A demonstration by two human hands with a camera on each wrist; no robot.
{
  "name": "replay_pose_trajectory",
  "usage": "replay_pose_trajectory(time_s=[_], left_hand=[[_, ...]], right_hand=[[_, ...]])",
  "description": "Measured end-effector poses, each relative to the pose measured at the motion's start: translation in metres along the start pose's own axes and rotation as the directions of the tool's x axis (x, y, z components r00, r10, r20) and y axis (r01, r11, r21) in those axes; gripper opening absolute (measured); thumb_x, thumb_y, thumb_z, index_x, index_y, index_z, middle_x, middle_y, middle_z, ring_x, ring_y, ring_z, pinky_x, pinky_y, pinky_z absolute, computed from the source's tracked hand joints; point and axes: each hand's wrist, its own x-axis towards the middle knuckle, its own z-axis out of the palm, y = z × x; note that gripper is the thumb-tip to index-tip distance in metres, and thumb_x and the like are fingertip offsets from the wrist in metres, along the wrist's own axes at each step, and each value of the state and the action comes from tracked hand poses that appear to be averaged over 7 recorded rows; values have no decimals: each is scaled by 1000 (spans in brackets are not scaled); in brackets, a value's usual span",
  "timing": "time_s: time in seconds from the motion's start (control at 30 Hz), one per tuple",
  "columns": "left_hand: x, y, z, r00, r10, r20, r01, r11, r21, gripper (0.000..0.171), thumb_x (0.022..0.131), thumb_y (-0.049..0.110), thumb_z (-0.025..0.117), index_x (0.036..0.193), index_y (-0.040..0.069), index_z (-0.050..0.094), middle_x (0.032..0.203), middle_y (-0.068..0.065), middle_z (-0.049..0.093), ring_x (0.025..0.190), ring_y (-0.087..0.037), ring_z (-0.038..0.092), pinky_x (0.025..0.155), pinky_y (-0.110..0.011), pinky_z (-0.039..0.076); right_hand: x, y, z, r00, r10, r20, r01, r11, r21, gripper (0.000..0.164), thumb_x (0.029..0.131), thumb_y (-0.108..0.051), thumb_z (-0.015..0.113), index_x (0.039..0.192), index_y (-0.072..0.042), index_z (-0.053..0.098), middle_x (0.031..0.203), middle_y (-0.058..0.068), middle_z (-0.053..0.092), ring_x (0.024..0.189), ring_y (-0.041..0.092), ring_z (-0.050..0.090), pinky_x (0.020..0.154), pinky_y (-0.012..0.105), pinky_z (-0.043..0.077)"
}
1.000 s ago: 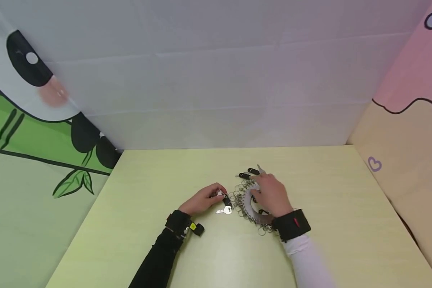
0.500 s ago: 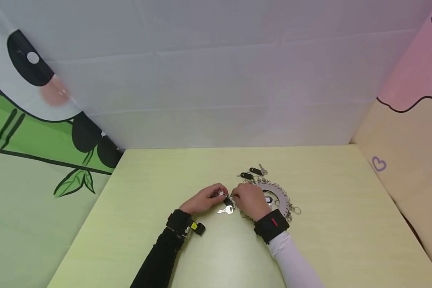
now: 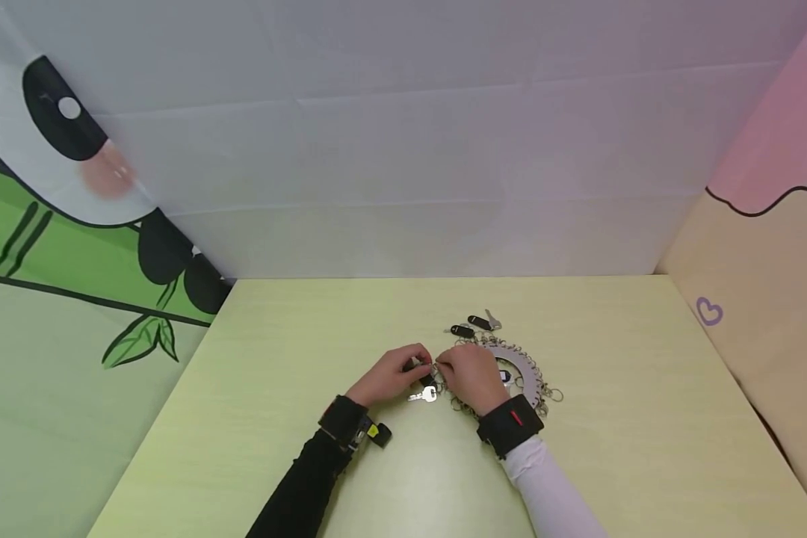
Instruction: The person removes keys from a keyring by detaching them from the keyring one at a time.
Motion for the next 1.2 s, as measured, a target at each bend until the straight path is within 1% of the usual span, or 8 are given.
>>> replay_pose_trajectory(time_s=[0.17, 0.33, 0.47, 0.6, 0.73, 0.97, 1.07, 1.2], left_hand=[[-4, 2, 1, 1000, -5, 18, 5, 999, -42, 13, 101, 29, 55, 112, 24, 59, 108, 1, 66, 82, -8, 57, 71, -27, 48], [-7, 4, 1, 999, -30, 28, 33, 994, -103, 13, 100, 32, 57, 103, 21, 63, 96, 0, 68, 75, -9, 57, 68, -26, 48], [-10, 4, 0, 998, -38, 58, 48, 984, -174, 14, 100, 29, 57, 103, 18, 64, 94, -2, 69, 77, -9, 61, 71, -26, 50], [-11, -3, -1, 998, -37, 54, 51, 952, -300, 12, 99, 24, 59, 103, 13, 64, 95, -10, 72, 81, -12, 67, 75, -28, 55], [-13, -11, -2, 997, -54, 52, 70, 919, -387, 11, 97, 23, 61, 99, 12, 65, 93, -12, 74, 81, -15, 69, 74, -28, 54], [-13, -8, -2, 992, -34, 124, 87, 888, -452, 19, 100, 22, 56, 103, 5, 64, 98, -18, 72, 72, -17, 61, 64, -25, 49], [-13, -2, 0, 989, -53, 136, 111, 879, -464, 21, 102, 21, 54, 103, 2, 63, 99, -21, 71, 69, -16, 58, 61, -23, 46], [-14, 6, 3, 987, -109, 115, 148, 892, -427, 21, 101, 20, 54, 98, 3, 65, 94, -19, 71, 65, -14, 55, 57, -22, 44]], right_hand=[[-3, -3, 1, 1000, 16, 0, -16, 1000, 7, 6, 82, -14, 77, 87, -17, 80, 79, 1, 77, 68, 13, 66, 57, 32, 52], [-6, -8, 0, 999, 35, -1, -35, 999, 9, 8, 83, -15, 77, 90, -16, 80, 81, 1, 77, 68, 13, 65, 57, 32, 52], [-8, -11, 0, 999, 44, -9, -44, 999, 6, 10, 82, -16, 77, 91, -16, 80, 82, 2, 78, 70, 14, 66, 58, 33, 53], [-11, -14, -1, 998, 58, -20, -57, 998, 25, 10, 79, -15, 80, 89, -17, 81, 79, 0, 77, 68, 14, 65, 56, 32, 51], [-13, -15, -1, 999, 51, -12, -51, 997, 52, 10, 77, -15, 82, 86, -18, 81, 77, 0, 77, 66, 12, 65, 54, 29, 50], [-13, -13, 0, 1000, 20, -13, -20, 999, 33, 10, 76, -15, 83, 85, -20, 82, 78, -2, 77, 68, 11, 64, 55, 28, 50], [-13, -14, -1, 1000, 17, -11, -17, 999, 32, 10, 74, -14, 83, 82, -20, 82, 78, -2, 77, 68, 11, 65, 55, 29, 51], [-13, -14, -1, 1000, 10, 5, -10, 1000, 3, 9, 72, -15, 83, 78, -22, 81, 77, -4, 77, 68, 10, 66, 55, 29, 52]])
